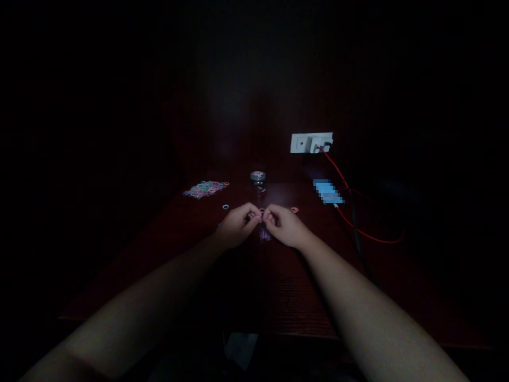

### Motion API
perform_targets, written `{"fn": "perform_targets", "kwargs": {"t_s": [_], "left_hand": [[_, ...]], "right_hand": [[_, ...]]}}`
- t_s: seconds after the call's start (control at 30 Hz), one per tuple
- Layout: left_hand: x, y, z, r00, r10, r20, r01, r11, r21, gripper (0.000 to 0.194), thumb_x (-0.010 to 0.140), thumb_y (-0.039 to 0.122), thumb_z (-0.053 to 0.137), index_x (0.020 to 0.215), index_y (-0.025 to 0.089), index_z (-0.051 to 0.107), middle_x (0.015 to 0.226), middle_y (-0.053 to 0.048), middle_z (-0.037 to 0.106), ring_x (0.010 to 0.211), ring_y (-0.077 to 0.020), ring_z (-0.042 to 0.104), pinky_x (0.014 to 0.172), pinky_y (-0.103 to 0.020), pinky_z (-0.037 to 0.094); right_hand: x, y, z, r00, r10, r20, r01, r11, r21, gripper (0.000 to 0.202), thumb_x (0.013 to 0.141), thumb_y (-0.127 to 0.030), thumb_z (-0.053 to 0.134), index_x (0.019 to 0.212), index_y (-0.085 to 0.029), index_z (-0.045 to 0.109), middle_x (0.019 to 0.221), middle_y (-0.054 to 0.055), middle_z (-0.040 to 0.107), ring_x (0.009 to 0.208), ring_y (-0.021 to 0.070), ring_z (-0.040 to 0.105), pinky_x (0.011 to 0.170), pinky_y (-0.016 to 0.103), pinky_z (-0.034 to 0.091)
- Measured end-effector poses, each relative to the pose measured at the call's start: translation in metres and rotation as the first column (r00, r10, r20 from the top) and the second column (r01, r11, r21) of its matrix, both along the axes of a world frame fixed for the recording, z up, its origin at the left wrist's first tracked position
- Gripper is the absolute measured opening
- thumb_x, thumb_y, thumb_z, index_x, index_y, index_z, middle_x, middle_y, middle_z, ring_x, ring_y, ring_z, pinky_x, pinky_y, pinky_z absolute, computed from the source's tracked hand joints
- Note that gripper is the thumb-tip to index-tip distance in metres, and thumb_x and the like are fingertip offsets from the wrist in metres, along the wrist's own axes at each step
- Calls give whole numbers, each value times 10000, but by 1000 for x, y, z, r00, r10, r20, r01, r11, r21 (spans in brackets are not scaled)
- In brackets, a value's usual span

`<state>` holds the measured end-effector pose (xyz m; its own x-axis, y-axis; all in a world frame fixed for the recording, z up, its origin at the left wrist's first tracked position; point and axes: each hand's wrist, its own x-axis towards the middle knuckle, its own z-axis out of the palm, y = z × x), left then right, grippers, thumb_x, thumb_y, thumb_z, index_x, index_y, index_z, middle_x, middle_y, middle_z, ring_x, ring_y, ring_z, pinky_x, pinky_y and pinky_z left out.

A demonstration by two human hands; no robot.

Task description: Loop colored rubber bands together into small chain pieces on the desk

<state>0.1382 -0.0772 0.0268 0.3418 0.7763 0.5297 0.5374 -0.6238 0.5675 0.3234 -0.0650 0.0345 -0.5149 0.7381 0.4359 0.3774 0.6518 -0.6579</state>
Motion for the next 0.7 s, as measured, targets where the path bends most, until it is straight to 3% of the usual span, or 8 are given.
{"fn": "perform_targets", "kwargs": {"t_s": [0.7], "left_hand": [[-3, 4, -3, 999, 28, 24, -27, 998, -59, 76, 824, 233, 573, 817, 163, 605, 756, -13, 646, 673, -117, 575, 626, -230, 458]], "right_hand": [[0, 2, -4, 998, -2, -60, 2, 1000, -7, 53, 807, -211, 559, 805, -161, 575, 679, -9, 520, 612, 113, 472, 588, 241, 399]]}}
